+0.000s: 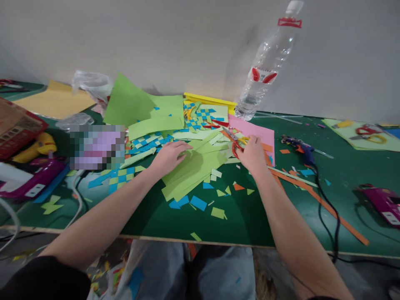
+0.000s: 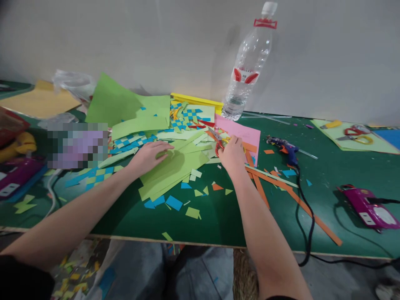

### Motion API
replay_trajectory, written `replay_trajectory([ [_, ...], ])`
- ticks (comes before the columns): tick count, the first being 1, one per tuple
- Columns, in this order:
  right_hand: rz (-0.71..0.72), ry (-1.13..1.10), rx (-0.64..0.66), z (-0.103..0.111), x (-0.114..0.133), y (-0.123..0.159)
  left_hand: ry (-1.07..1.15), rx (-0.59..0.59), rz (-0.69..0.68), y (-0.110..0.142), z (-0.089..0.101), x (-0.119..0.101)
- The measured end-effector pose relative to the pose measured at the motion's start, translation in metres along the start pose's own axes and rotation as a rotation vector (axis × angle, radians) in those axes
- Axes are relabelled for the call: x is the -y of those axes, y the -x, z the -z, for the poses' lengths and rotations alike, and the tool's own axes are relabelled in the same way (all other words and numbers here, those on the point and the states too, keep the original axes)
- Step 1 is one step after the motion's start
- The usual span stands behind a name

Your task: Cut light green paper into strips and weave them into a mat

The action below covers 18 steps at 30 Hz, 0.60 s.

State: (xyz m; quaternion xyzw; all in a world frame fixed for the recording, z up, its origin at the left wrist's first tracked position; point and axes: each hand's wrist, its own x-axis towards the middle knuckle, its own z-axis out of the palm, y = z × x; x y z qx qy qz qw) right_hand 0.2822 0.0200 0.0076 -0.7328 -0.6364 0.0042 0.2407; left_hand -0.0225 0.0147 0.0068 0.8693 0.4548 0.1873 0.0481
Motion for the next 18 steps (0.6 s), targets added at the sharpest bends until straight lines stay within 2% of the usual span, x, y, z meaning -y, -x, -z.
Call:
replay_trajectory([
  [3,0.042,0.114,0.010,0.005,0.007,0.005,-0.001,-0.015,0.021,0.000,0.000,-0.002],
  [6,0.133,0.164,-0.048,0.009,0.012,0.008,-0.033,-0.023,0.044,0.000,0.001,-0.003],
  [8,0.195,0.121,-0.077,0.011,0.016,0.010,-0.056,0.000,0.056,0.000,0.001,-0.003],
  [11,0.292,0.013,-0.049,0.008,0.023,0.013,-0.050,0.036,0.074,0.000,0.001,-0.002],
  [18,0.508,-0.083,0.030,-0.010,0.039,0.025,0.068,0.012,0.082,-0.001,-0.001,-0.005],
])
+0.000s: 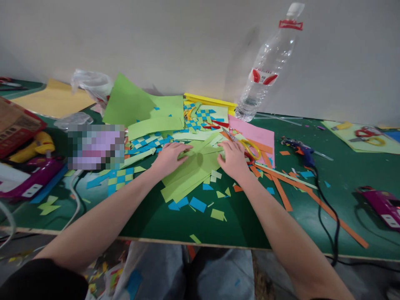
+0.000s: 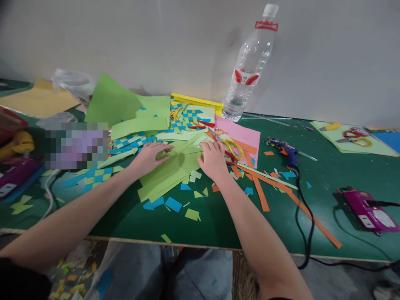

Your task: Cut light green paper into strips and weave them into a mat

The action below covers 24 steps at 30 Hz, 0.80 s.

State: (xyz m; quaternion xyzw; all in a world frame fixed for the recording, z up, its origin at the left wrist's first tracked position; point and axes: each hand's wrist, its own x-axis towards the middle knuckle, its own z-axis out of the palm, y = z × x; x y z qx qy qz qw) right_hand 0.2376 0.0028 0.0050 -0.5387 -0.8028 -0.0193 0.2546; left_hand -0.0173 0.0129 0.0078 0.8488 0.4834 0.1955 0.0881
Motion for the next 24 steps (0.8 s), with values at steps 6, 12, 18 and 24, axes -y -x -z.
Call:
replay_trajectory([
  [6,0.144,-0.140,0.004,0.002,-0.003,0.000,0.207,-0.125,0.034,0.001,-0.002,-0.004],
  [12,0.262,-0.281,0.214,0.006,0.012,0.002,0.658,-0.186,0.131,0.002,-0.003,-0.014],
  [18,0.266,-0.259,0.260,0.004,0.018,0.005,0.962,-0.112,0.219,0.004,-0.002,-0.024],
  [24,0.336,-0.149,0.242,0.004,0.015,0.004,1.045,-0.087,0.335,0.004,-0.001,-0.027],
])
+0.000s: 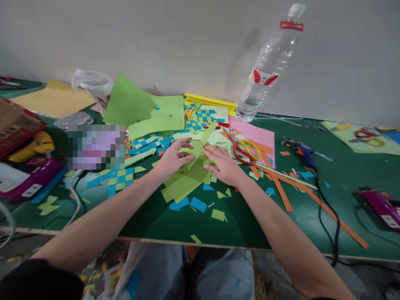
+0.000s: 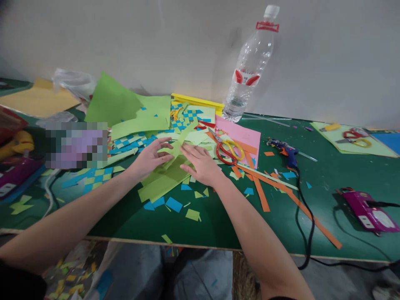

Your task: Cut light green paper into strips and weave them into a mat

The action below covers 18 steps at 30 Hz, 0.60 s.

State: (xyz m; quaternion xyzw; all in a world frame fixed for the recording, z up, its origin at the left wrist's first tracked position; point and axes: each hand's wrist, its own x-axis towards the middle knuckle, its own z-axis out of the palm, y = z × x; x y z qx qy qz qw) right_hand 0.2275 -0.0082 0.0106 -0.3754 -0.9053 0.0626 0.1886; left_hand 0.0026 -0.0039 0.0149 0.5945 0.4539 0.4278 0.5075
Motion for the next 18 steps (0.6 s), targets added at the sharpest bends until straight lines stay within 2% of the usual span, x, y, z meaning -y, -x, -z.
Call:
replay_trajectory([
  [9,0.061,0.119,-0.055,0.0014,-0.0015,-0.0010,0.052,-0.022,0.099,-0.0012,0.0052,-0.0014],
  [18,-0.069,0.139,-0.092,-0.0016,-0.0044,0.0000,0.017,0.083,0.109,-0.0021,0.0071,0.0007],
])
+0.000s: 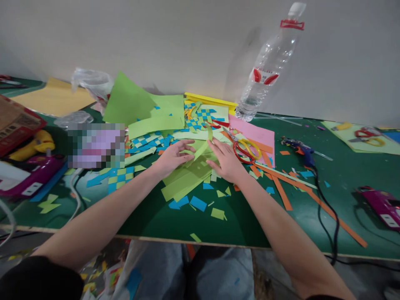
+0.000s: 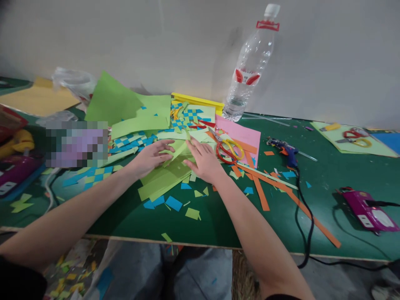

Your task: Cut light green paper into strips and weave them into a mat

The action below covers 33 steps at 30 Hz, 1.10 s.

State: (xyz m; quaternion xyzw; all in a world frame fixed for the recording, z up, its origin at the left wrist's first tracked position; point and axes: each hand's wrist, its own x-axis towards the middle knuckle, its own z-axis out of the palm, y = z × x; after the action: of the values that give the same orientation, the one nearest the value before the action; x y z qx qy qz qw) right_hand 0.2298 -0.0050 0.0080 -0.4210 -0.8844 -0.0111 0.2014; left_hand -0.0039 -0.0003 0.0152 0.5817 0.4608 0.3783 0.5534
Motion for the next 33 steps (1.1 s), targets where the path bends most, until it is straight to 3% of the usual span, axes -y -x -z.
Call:
replay_trajectory([
  [6,-0.047,0.000,-0.004,-0.001,-0.002,0.000,0.039,-0.033,0.064,0.000,0.000,-0.002],
  [16,0.076,-0.147,-0.019,0.006,0.002,-0.001,0.111,-0.048,0.179,-0.002,-0.001,-0.002],
  [24,0.065,-0.182,-0.065,0.006,0.002,0.000,0.365,-0.106,0.230,-0.001,-0.004,-0.008],
  [29,0.070,-0.171,-0.077,0.007,0.003,0.001,0.375,-0.128,0.225,-0.001,-0.004,-0.012],
  [33,0.090,-0.172,-0.091,0.006,0.002,0.000,0.281,-0.069,0.146,-0.002,-0.001,-0.005],
])
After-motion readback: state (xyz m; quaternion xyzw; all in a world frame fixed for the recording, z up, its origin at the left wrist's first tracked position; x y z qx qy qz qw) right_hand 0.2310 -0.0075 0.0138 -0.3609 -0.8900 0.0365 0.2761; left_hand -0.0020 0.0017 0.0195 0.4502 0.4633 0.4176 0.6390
